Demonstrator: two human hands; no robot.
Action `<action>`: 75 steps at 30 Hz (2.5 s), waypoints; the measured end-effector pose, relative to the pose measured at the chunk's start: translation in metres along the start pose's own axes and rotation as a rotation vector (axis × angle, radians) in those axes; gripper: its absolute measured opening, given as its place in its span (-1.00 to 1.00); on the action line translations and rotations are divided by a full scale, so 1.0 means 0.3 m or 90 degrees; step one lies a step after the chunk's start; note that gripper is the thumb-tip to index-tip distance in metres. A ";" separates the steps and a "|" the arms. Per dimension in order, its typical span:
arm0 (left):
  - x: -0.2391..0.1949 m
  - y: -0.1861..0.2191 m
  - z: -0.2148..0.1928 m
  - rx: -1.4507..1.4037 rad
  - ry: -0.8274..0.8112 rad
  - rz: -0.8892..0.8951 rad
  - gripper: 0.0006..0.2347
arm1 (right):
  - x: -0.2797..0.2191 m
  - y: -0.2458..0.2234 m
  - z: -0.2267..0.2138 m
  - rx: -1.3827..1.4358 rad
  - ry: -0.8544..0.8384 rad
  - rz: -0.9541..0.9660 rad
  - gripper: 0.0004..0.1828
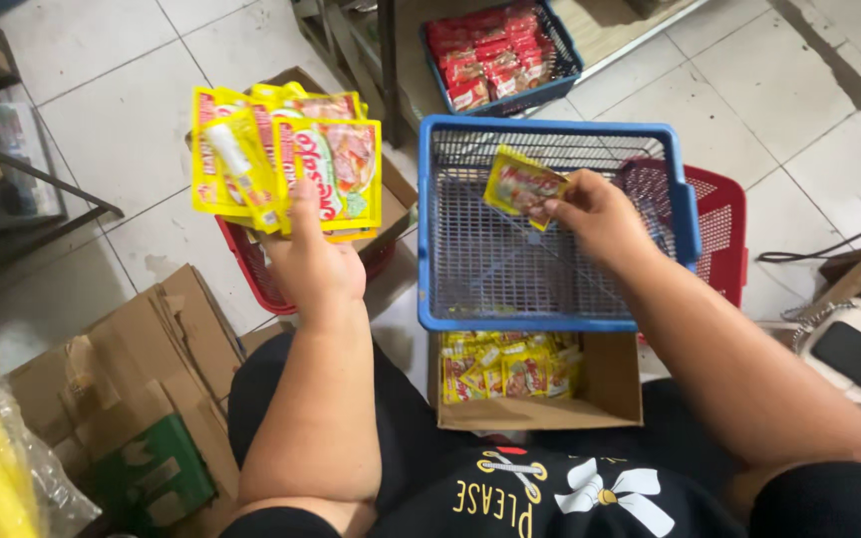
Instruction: The person picks up seasoning packets from a cardboard box and sorts them into a blue plastic basket by hand.
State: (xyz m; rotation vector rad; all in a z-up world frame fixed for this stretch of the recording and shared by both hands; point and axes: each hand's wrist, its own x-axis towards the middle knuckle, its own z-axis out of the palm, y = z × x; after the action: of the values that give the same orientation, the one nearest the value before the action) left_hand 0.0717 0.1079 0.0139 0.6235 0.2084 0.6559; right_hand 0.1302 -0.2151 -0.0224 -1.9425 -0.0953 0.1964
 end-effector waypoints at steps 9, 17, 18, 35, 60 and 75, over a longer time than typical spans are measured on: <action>0.049 -0.052 0.015 -0.046 -0.006 -0.116 -0.57 | 0.274 0.145 0.129 0.021 -0.033 0.041 -0.93; 0.018 -0.045 0.037 -0.075 -0.052 -0.155 -0.56 | 0.259 0.091 0.203 0.048 0.068 0.054 -0.69; 0.015 -0.045 0.034 -0.074 -0.048 -0.160 -0.56 | 0.237 0.066 0.205 0.015 0.072 0.091 -0.66; 0.020 -0.040 0.036 -0.091 -0.059 -0.185 -0.58 | -0.291 -0.283 0.083 -0.748 -0.372 -0.146 -0.26; -0.011 -0.073 0.027 -0.053 -0.061 -0.216 -0.56 | -0.477 -0.126 0.120 -0.747 -0.242 -0.192 -0.61; -0.014 -0.082 0.028 -0.051 -0.074 -0.211 -0.57 | -0.516 -0.169 0.087 -0.760 -0.186 -0.229 -0.54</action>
State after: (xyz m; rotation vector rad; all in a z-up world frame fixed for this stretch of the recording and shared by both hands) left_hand 0.0839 0.0860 0.0055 0.5332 0.1709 0.3065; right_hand -0.0254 -0.1970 0.0295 -3.0008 -0.9228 0.1970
